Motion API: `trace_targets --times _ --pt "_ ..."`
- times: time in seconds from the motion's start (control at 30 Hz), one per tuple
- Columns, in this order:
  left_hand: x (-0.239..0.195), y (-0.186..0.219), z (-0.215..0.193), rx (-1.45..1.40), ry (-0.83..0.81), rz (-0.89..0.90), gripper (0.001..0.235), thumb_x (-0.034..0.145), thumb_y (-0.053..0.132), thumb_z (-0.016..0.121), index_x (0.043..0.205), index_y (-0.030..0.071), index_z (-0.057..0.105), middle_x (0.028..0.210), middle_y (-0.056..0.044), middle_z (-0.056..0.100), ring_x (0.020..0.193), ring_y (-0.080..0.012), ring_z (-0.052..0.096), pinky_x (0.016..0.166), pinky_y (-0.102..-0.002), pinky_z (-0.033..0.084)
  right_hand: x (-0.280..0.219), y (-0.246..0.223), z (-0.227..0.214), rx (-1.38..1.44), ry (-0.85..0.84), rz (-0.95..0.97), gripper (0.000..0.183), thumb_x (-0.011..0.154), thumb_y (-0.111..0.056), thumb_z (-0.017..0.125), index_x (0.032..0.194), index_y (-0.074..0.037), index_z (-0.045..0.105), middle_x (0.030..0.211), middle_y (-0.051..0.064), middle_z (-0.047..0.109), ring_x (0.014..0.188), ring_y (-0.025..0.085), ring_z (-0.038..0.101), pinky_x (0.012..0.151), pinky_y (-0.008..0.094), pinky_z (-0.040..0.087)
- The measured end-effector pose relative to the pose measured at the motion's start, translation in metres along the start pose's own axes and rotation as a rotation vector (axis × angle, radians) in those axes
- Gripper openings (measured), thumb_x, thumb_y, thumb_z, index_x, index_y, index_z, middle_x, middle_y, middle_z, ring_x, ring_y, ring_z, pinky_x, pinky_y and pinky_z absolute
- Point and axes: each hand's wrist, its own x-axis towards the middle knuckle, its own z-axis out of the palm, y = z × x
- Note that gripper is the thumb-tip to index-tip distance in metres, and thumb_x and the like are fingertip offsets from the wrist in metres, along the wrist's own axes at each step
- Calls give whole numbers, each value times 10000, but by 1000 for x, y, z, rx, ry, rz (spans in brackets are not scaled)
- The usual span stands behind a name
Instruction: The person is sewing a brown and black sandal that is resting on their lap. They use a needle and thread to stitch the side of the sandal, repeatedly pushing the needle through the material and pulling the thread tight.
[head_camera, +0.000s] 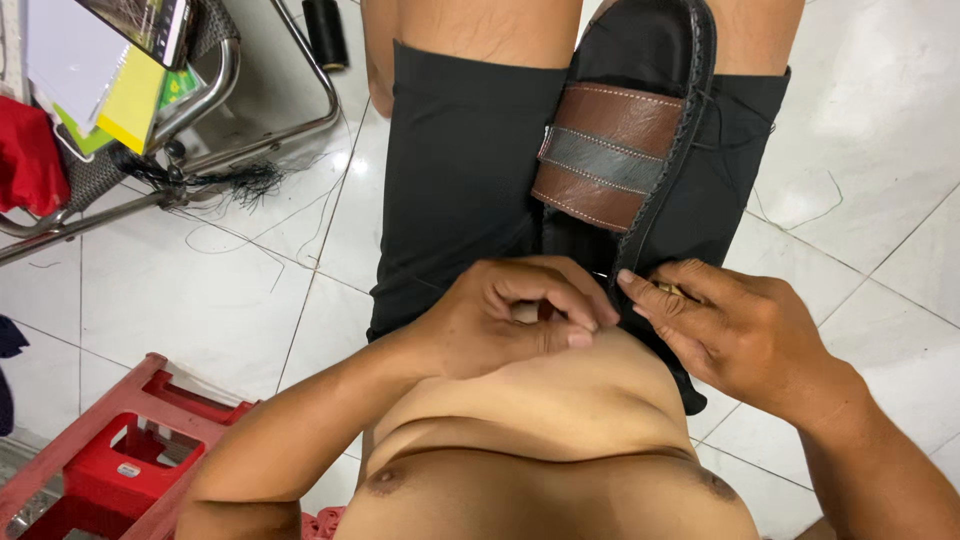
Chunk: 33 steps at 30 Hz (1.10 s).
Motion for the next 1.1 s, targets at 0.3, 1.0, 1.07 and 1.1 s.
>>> trace_targets --times 0.3,1.0,1.07,1.1 --pt "21 -26 8 435 244 -226 223 818 94 778 934 127 590 744 12 691 649 -48 593 619 -216 493 -6 3 7 22 20 -4 349 925 -79 670 1272 -100 639 996 90 601 644 187 571 502 309 479" --pt "25 -29 6 609 235 -136 408 712 135 802 1041 74 569 882 -127 618 680 -256 606 569 -354 477 0 -23 81 1371 741 255 477 1025 -318 306 811 54 514 433 82 457 305 128 439 296 244 453" --pt "22 -33 2 553 215 -140 401 737 113 781 1071 73 562 861 -112 649 643 -236 597 555 -331 461 -25 -4 61 1235 539 390 463 893 -367 498 1010 80 522 541 139 564 370 142 522 341 247 483" --pt "19 -35 2 497 189 -148 396 763 91 760 1101 72 555 840 -98 681 605 -216 588 542 -308 445 -39 4 52 1091 343 516 707 763 -420 690 1211 104 531 651 194 673 436 153 605 386 249 513"
